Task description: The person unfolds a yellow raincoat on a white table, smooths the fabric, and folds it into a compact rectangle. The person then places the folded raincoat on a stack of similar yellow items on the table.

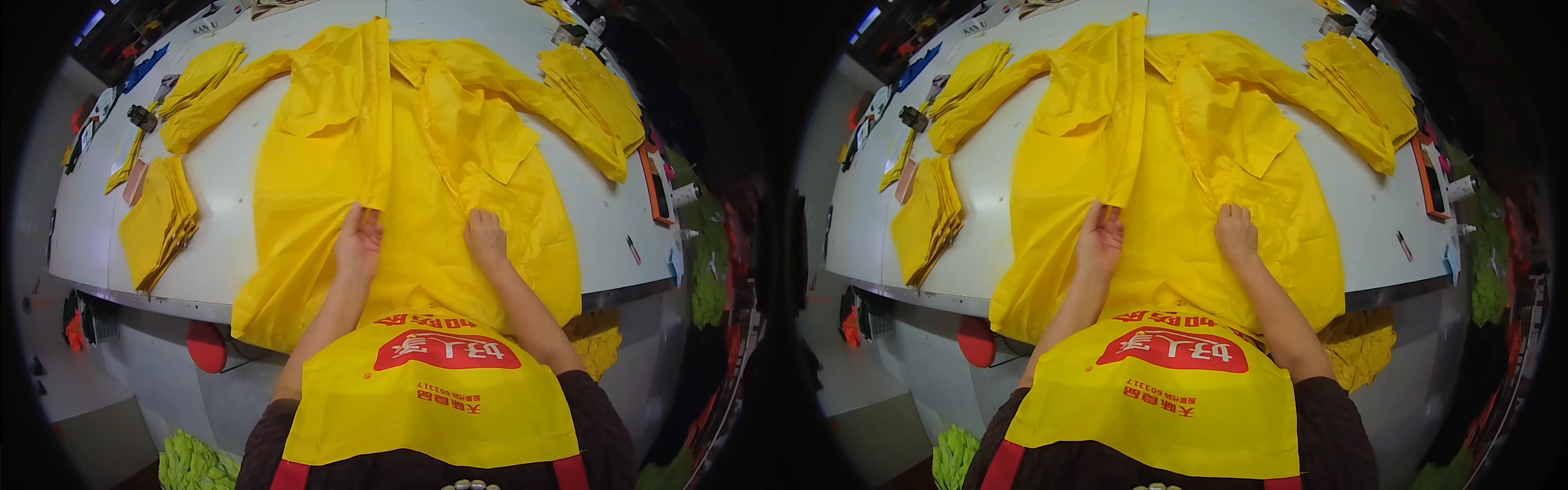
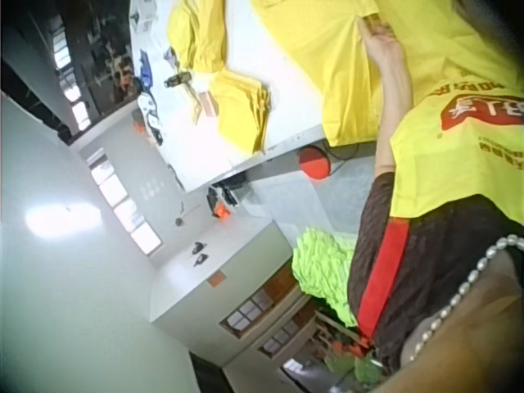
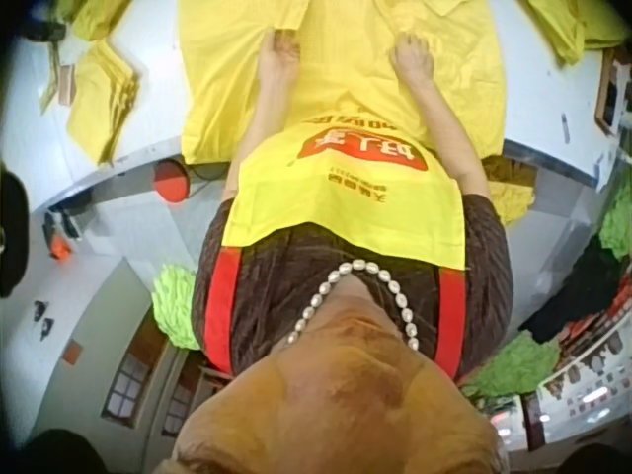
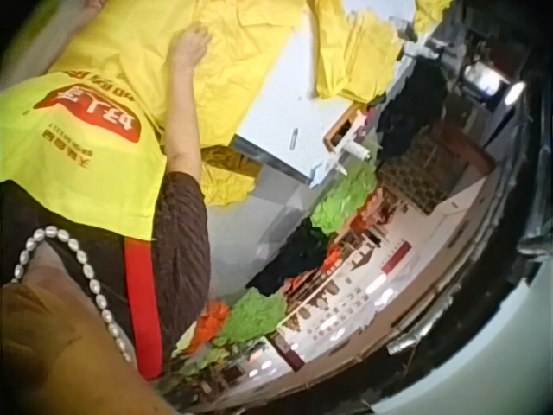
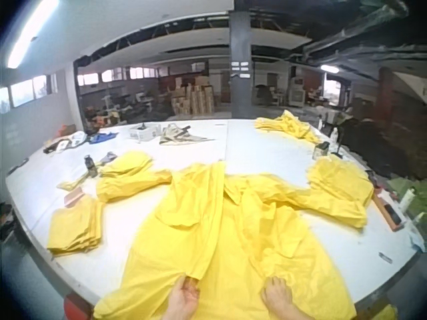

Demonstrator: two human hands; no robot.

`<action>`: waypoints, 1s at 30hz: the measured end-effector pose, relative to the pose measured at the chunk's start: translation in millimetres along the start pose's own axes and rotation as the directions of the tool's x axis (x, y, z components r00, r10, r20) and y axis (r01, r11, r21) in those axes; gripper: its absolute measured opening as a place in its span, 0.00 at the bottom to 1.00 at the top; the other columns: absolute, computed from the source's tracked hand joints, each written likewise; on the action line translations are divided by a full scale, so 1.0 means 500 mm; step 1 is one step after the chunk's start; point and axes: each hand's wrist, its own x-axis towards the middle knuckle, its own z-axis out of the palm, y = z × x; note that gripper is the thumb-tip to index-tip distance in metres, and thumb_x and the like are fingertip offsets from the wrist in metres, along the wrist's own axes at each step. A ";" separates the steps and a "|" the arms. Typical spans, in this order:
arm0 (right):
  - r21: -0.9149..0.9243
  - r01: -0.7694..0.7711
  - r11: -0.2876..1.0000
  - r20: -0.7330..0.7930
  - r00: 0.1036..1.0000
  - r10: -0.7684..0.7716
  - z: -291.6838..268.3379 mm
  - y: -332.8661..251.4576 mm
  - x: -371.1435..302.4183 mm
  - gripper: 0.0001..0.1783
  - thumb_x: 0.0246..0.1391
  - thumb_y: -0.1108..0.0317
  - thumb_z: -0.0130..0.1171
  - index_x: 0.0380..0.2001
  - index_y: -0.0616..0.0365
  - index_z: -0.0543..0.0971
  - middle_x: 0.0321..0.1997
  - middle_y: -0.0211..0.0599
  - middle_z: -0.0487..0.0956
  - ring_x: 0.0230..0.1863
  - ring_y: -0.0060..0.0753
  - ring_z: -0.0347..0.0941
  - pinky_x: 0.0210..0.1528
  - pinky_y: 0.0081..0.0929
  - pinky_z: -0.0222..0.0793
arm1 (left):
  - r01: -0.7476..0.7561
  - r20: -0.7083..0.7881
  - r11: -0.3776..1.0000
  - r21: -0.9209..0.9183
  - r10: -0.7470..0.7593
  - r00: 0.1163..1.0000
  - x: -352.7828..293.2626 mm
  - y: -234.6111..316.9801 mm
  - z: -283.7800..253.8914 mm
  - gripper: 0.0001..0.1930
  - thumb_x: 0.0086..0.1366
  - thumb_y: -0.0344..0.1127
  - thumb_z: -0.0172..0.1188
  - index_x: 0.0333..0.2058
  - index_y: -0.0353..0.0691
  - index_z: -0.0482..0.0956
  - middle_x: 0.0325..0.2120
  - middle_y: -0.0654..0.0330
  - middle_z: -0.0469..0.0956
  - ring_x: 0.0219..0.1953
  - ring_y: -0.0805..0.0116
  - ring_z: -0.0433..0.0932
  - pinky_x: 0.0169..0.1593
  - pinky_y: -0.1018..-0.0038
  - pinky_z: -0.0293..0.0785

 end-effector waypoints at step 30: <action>0.744 -0.513 -0.429 0.608 0.785 0.116 -0.143 -0.049 0.174 0.10 0.59 0.68 0.45 0.38 0.64 0.71 0.35 0.35 0.77 0.34 0.27 0.74 0.38 0.24 0.71 | -0.002 0.149 0.725 0.689 -0.140 0.979 -0.010 -0.126 0.096 0.14 0.59 0.43 0.58 0.39 0.41 0.72 0.32 0.65 0.74 0.34 0.75 0.73 0.36 0.77 0.72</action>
